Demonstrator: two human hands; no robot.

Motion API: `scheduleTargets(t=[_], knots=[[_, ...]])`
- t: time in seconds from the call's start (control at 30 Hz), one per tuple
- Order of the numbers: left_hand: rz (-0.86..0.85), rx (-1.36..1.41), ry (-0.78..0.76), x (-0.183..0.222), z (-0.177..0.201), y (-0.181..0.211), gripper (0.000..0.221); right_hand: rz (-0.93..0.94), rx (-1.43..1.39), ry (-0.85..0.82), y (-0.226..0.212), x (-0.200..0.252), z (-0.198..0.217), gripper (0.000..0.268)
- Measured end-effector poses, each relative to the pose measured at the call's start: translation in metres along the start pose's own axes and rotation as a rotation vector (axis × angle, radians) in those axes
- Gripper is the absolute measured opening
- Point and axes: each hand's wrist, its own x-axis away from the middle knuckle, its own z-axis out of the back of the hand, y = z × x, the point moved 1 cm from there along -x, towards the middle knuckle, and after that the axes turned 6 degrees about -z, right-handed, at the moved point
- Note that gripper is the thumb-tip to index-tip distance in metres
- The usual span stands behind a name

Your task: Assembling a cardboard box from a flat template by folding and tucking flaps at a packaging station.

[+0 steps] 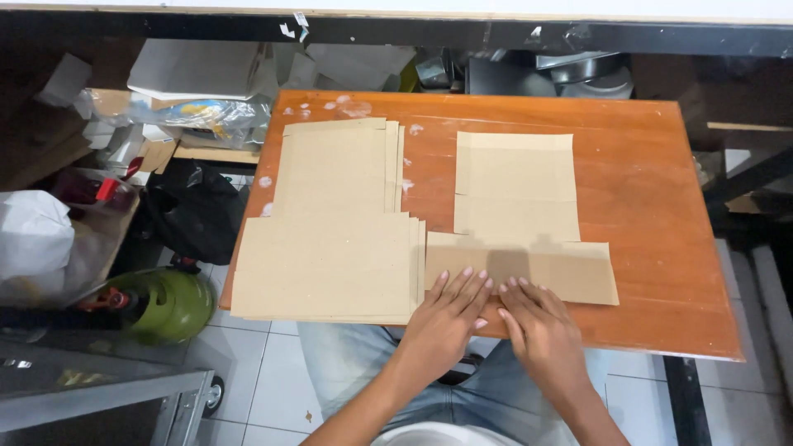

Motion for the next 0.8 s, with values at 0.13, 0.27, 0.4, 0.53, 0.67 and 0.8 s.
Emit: scheduleTargets(t=[0.13,0.27,0.4,0.53,0.67,0.8], knots=[[0.015,0.038,0.016,-0.005,-0.003,-0.004,0.047,0.041,-0.018,-0.120,0.021,-0.036,0.002,0.018],[0.142,0.135,-0.001,-0.016,-0.015,-0.019,0.035,-0.154,-0.052,-0.571,0.000,-0.098,0.036,0.017],[0.424,0.393,-0.124,-0.039,-0.025,-0.044,0.007,-0.305,0.020,-0.964,-0.001,-0.135,0.028,0.020],[0.376,0.493,-0.148,-0.052,0.000,-0.052,0.037,-0.195,0.084,-1.002,0.023,-0.137,-0.010,0.033],[0.423,0.626,-0.223,-0.056,0.040,-0.038,0.041,-0.153,0.070,-1.033,0.010,-0.134,0.004,0.014],[0.386,0.644,-0.224,-0.057,0.039,-0.041,0.044,-0.142,-0.034,-1.033,0.008,-0.140,0.023,0.017]])
